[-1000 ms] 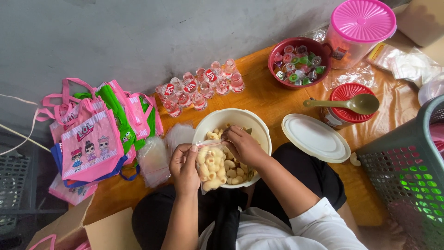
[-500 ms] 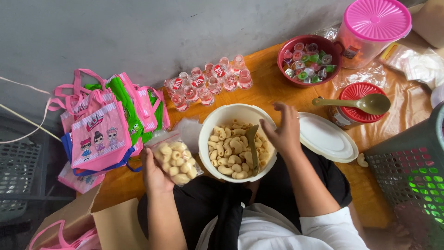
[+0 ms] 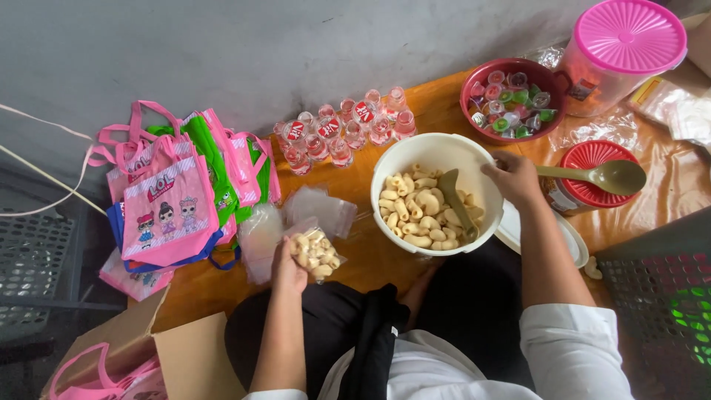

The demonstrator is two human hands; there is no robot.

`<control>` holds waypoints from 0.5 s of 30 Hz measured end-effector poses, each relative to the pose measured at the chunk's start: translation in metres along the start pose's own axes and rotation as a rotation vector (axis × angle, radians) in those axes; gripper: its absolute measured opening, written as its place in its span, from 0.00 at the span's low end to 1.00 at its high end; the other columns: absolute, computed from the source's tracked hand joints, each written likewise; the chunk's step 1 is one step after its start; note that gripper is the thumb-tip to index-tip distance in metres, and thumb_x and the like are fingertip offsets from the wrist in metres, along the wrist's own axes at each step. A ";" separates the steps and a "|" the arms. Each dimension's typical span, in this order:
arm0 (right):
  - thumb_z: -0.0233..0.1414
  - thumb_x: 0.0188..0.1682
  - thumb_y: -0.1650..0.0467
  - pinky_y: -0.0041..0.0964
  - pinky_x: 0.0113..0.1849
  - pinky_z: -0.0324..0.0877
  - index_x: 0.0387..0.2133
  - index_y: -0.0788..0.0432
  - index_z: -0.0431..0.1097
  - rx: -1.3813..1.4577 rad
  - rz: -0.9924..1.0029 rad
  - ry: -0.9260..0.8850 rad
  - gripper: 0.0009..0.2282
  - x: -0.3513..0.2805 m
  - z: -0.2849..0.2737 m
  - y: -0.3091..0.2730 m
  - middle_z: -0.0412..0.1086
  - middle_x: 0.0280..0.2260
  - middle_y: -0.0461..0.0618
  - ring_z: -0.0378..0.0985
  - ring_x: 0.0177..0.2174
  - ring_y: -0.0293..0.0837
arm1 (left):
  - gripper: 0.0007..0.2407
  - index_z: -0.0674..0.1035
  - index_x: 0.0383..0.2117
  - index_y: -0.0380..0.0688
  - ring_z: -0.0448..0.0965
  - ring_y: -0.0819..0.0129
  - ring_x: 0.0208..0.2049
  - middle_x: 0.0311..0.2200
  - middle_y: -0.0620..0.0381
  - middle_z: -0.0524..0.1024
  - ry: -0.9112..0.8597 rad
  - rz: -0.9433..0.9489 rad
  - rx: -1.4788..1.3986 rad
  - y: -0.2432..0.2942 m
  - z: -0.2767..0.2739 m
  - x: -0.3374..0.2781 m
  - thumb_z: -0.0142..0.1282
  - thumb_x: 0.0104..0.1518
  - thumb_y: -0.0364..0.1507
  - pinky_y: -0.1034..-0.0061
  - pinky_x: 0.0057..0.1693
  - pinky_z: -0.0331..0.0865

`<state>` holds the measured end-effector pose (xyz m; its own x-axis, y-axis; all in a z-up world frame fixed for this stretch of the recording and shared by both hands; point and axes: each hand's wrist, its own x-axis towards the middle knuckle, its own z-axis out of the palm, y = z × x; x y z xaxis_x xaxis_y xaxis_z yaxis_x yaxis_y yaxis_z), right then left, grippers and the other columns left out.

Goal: The person is packing snacks from a large bowl into individual plastic bags using a scoop and organizing them for distribution.

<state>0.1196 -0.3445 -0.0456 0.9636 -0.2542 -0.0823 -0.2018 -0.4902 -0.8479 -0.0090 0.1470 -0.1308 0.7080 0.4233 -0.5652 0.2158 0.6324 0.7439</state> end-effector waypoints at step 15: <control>0.58 0.49 0.54 0.49 0.49 0.72 0.39 0.58 0.80 -0.521 0.235 -0.180 0.20 -0.131 -0.052 -0.002 0.79 0.35 0.56 0.80 0.44 0.57 | 0.23 0.70 0.63 0.50 0.69 0.49 0.62 0.61 0.43 0.69 -0.183 -0.057 0.848 -0.042 0.110 -0.011 0.45 0.66 0.45 0.52 0.62 0.66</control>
<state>-0.0153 -0.3537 -0.0058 0.8881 -0.2827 -0.3624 -0.4287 -0.7937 -0.4315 0.0486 0.0447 -0.1164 0.7622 0.2486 -0.5977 0.6308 -0.0780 0.7720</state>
